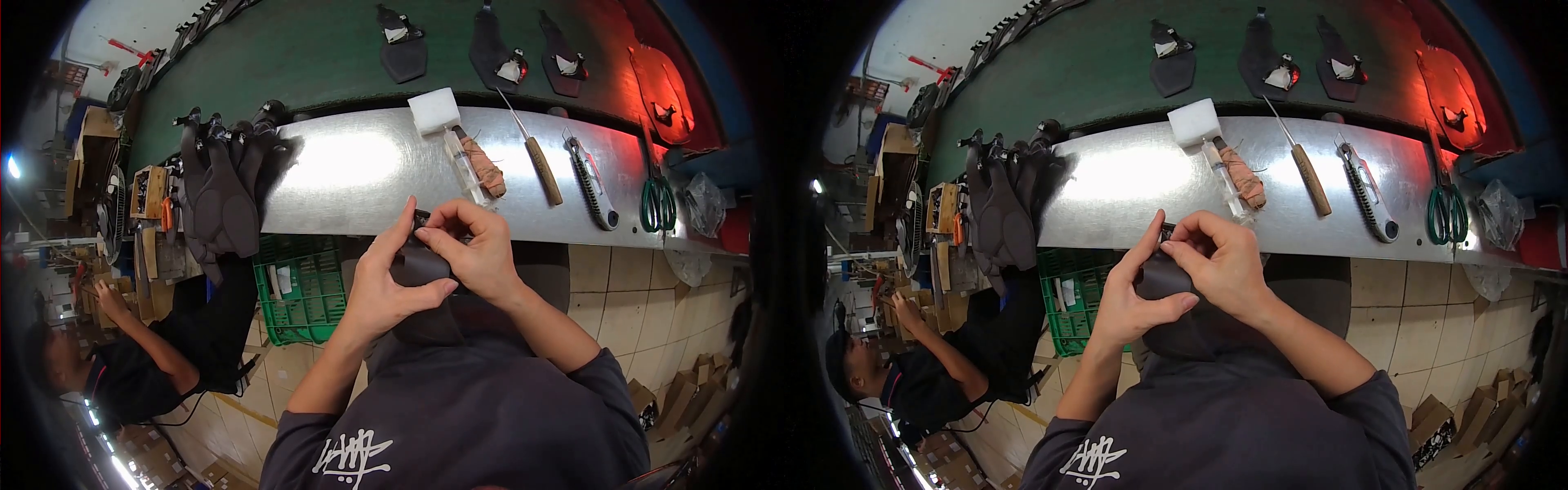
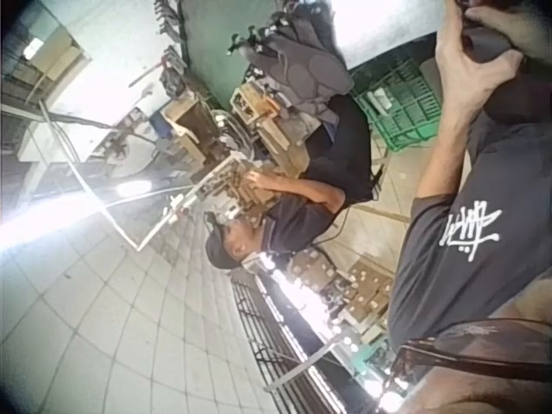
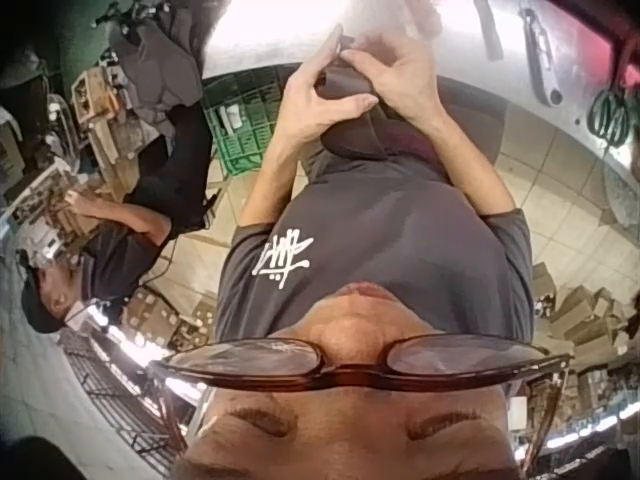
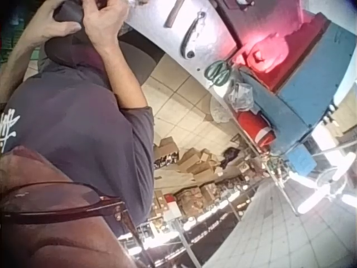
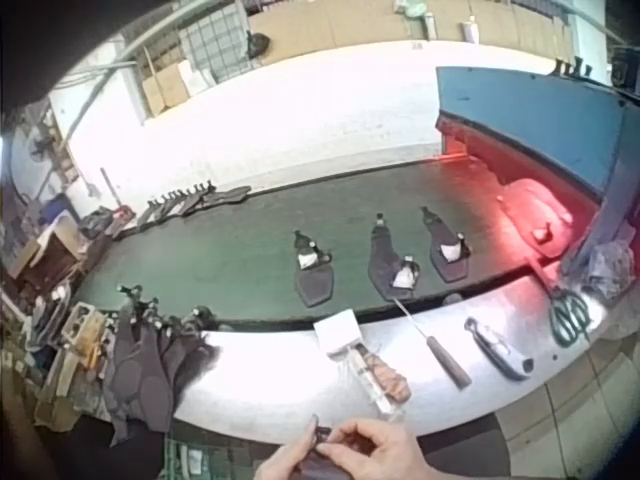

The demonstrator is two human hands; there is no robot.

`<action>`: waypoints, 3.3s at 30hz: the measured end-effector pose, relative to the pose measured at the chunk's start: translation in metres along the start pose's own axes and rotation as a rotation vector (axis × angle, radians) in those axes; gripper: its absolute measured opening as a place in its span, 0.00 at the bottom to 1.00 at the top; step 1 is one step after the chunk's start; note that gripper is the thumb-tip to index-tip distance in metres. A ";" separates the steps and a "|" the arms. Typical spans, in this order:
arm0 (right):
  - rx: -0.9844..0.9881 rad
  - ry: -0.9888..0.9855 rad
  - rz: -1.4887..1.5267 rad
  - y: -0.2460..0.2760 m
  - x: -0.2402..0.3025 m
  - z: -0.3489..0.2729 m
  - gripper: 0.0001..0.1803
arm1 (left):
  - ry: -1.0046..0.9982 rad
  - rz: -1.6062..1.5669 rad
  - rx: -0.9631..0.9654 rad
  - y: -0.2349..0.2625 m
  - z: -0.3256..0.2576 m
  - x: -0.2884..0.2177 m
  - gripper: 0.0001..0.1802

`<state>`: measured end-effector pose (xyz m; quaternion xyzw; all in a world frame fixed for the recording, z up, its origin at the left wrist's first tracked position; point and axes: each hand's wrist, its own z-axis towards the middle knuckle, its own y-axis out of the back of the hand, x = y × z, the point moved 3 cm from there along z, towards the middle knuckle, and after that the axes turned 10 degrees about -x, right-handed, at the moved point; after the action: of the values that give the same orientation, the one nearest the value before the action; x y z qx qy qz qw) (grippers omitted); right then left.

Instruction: Assemble and inspect shoe components on a production line.

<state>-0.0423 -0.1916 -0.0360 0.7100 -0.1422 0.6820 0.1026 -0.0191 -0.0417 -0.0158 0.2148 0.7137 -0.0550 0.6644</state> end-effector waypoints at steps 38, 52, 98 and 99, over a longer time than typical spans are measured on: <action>0.071 0.211 0.082 0.004 0.001 -0.005 0.14 | 0.453 -0.604 -0.049 0.012 0.007 -0.003 0.22; 0.109 -0.340 0.597 -0.025 -0.018 -0.001 0.16 | 0.256 -0.552 -0.133 -0.001 0.008 -0.005 0.25; 0.076 -0.331 0.627 -0.016 -0.017 0.002 0.14 | 0.157 -0.490 -0.239 -0.016 0.008 -0.002 0.24; 0.073 -0.315 0.604 -0.016 -0.016 0.002 0.14 | 0.125 -0.463 -0.235 -0.016 0.007 -0.001 0.23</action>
<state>-0.0356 -0.1764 -0.0509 0.7357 -0.3358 0.5681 -0.1528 -0.0180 -0.0587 -0.0191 -0.0299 0.7850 -0.1088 0.6092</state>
